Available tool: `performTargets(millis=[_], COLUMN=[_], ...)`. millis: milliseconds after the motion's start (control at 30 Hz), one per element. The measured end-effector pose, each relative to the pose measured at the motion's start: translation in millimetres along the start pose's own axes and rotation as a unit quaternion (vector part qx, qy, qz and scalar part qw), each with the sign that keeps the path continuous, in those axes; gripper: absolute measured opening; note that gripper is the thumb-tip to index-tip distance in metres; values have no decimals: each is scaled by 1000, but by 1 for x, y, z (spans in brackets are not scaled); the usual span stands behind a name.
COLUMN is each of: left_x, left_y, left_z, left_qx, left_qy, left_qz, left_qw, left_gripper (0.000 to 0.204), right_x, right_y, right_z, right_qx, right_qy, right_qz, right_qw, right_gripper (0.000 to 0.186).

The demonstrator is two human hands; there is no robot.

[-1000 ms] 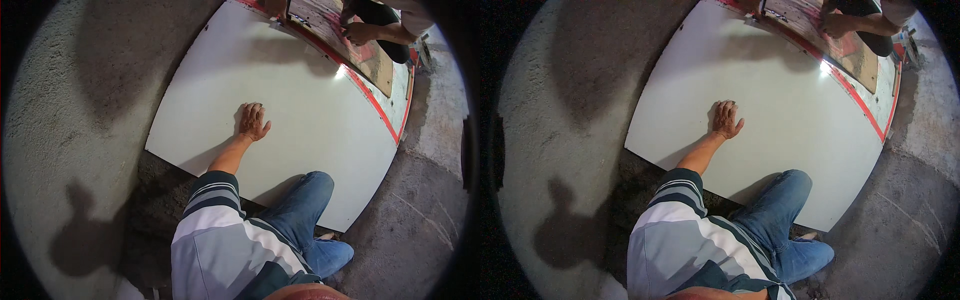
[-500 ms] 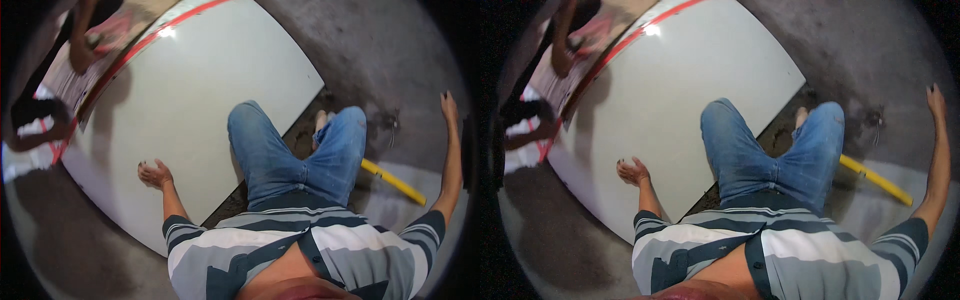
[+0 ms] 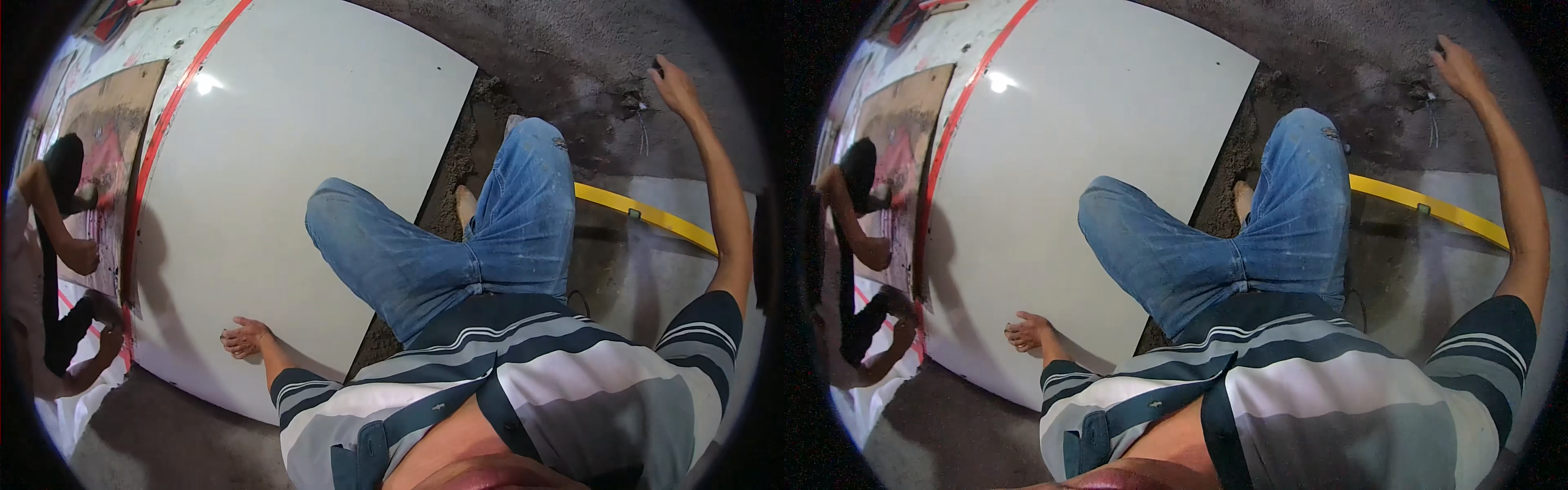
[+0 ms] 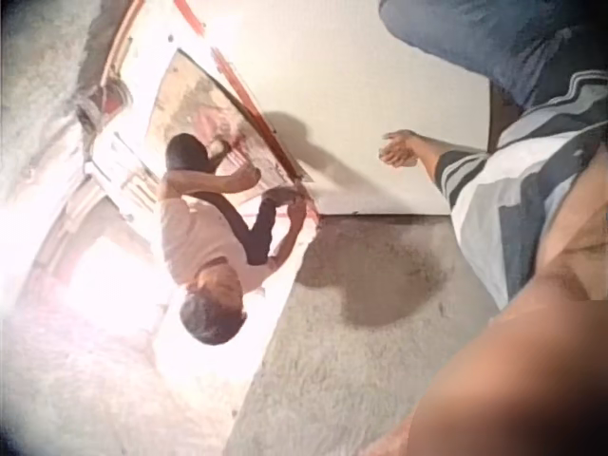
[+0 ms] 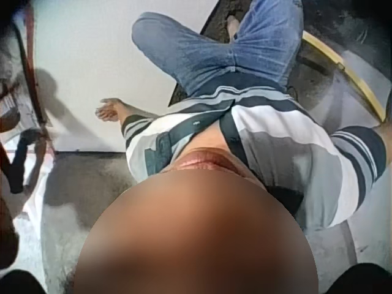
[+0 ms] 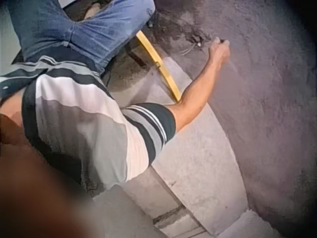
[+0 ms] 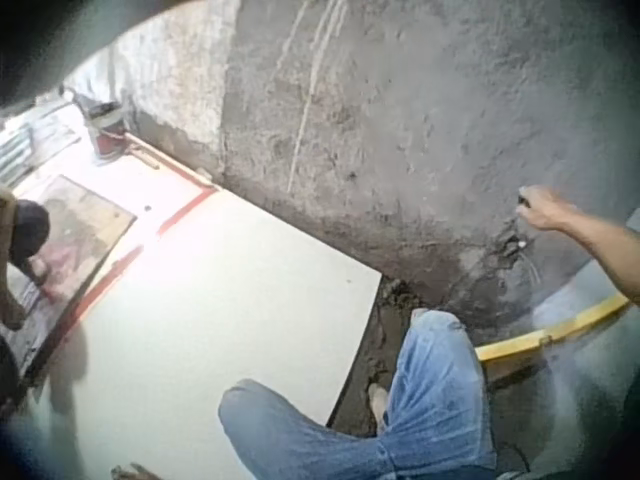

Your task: Adjusting and leveling a large floor tile using a rubber mallet, level, and trowel.

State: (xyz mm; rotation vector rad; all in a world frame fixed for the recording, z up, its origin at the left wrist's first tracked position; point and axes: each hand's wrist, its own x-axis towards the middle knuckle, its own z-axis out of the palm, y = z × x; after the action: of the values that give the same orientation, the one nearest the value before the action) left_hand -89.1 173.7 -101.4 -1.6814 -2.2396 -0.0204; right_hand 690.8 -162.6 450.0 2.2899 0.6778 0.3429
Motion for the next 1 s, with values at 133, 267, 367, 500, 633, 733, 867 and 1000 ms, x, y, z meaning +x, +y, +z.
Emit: performTargets(millis=[133, 267, 367, 500, 633, 733, 867, 1000], left_x=[-5, -35, -40, -4, 46, 67, 110, 61], left_y=[20, 82, 104, 123, 156, 157, 84, 67], left_z=[-2, -36, -73, -113, -146, -169, -136, -192], left_qx=[27, -152, -296, -317, -327, -341, -377, -401], left_qy=[-10, -40, -74, -70, -103, -91, 18, -136], left_qz=[-36, 84, 126, 163, 154, 154, 329, 146], left_qw=[999, 984, 944, 932, 927, 923, 866, 894], left_gripper=[55, 51, 51, 51, 51, 50, 41, 46], right_x=[-26, -72, -103, -140, -147, -137, -123, -159], right_y=[-64, -75, -70, -53, -51, -67, -93, -101], right_z=[41, 100, 117, 149, 143, 137, 90, 186], right_qx=[108, 164, 200, 253, 299, 345, 593, 950], right_qy=[-84, -56, -135, -167, -151, -68, -129, -255], right_qz=[-72, -105, -41, 2, 0, -43, -38, 84], right_qw=[988, 979, 969, 953, 942, 935, 794, 162], right_gripper=[44, 39, 39, 40, 44, 41, 45, 33])
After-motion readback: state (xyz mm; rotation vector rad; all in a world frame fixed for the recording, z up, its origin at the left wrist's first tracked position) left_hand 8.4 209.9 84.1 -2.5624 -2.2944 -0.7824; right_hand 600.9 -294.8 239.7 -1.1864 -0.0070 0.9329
